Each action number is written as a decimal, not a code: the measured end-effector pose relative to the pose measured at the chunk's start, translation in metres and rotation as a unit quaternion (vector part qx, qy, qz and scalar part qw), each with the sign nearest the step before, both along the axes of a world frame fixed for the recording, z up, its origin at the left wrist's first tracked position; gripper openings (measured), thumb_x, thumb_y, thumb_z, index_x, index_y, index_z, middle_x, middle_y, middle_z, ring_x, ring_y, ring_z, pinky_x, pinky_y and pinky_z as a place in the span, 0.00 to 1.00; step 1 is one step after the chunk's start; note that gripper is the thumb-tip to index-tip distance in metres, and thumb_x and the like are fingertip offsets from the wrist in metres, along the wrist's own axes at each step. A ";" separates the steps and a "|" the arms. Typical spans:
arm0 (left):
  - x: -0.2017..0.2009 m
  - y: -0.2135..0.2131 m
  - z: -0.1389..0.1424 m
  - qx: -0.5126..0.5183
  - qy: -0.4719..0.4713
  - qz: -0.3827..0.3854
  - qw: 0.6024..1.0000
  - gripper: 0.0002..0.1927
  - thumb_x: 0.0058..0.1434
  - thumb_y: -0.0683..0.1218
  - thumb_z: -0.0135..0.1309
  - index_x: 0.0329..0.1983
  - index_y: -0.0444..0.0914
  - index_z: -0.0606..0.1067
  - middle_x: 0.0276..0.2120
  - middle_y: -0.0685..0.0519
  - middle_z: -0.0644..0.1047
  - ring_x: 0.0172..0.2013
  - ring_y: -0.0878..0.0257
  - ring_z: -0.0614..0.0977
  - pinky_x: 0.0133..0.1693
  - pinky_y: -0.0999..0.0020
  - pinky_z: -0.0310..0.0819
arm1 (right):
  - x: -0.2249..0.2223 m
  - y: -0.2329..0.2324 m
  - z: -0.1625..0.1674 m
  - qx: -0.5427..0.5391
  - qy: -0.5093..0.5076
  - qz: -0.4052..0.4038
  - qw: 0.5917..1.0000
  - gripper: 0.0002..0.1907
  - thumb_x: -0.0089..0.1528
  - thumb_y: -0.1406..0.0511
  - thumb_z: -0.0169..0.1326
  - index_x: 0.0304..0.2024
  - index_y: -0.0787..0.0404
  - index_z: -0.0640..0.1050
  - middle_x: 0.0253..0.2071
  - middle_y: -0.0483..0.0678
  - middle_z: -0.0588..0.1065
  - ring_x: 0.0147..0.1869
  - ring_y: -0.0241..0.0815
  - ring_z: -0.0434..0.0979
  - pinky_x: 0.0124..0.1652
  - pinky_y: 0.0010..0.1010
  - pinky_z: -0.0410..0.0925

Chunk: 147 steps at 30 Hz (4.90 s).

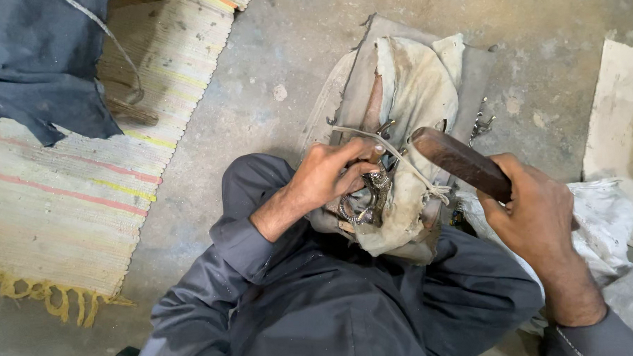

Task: The person sits on the floor with a silver metal animal figurine resting on a sandbag on their lap. They hold a small punch against the figurine and strike it with a wooden mallet, repositioning the figurine and punch repeatedly to shape the metal surface.

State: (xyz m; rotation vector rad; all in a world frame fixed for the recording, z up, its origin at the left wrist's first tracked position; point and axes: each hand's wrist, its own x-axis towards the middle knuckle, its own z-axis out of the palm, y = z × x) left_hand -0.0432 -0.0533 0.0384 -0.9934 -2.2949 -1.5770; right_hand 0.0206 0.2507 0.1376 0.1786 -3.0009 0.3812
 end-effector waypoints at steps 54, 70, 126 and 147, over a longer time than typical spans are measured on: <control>-0.005 0.015 -0.002 -0.053 -0.095 0.111 0.988 0.22 0.61 0.46 0.67 0.55 0.38 0.73 0.31 0.42 0.82 0.29 0.44 0.84 0.30 0.56 0.76 | -0.079 -0.022 0.055 0.107 -0.016 0.090 0.990 0.17 0.57 0.67 0.62 0.49 0.55 0.76 0.34 0.51 0.78 0.37 0.55 0.80 0.37 0.45 0.71; -0.003 0.010 0.003 0.067 -0.147 0.091 0.983 0.21 0.63 0.47 0.64 0.58 0.41 0.74 0.33 0.47 0.85 0.31 0.59 0.88 0.32 0.63 0.80 | -0.072 -0.015 0.042 0.197 -0.009 0.129 0.972 0.20 0.51 0.65 0.62 0.47 0.50 0.77 0.35 0.47 0.79 0.40 0.55 0.82 0.38 0.46 0.72; 0.001 0.008 0.010 0.021 -0.151 0.138 0.979 0.20 0.60 0.47 0.66 0.53 0.39 0.75 0.27 0.46 0.82 0.26 0.59 0.86 0.27 0.62 0.78 | -0.049 -0.004 0.018 0.123 -0.027 0.069 0.990 0.19 0.51 0.66 0.63 0.47 0.53 0.79 0.35 0.50 0.79 0.40 0.58 0.80 0.38 0.49 0.70; 0.015 0.018 -0.003 -0.061 0.041 0.107 0.992 0.16 0.67 0.44 0.62 0.53 0.38 0.71 0.26 0.47 0.79 0.28 0.51 0.84 0.28 0.57 0.75 | -0.045 -0.021 0.023 0.083 0.181 0.130 0.971 0.13 0.57 0.73 0.63 0.44 0.59 0.80 0.37 0.49 0.77 0.41 0.52 0.76 0.41 0.40 0.68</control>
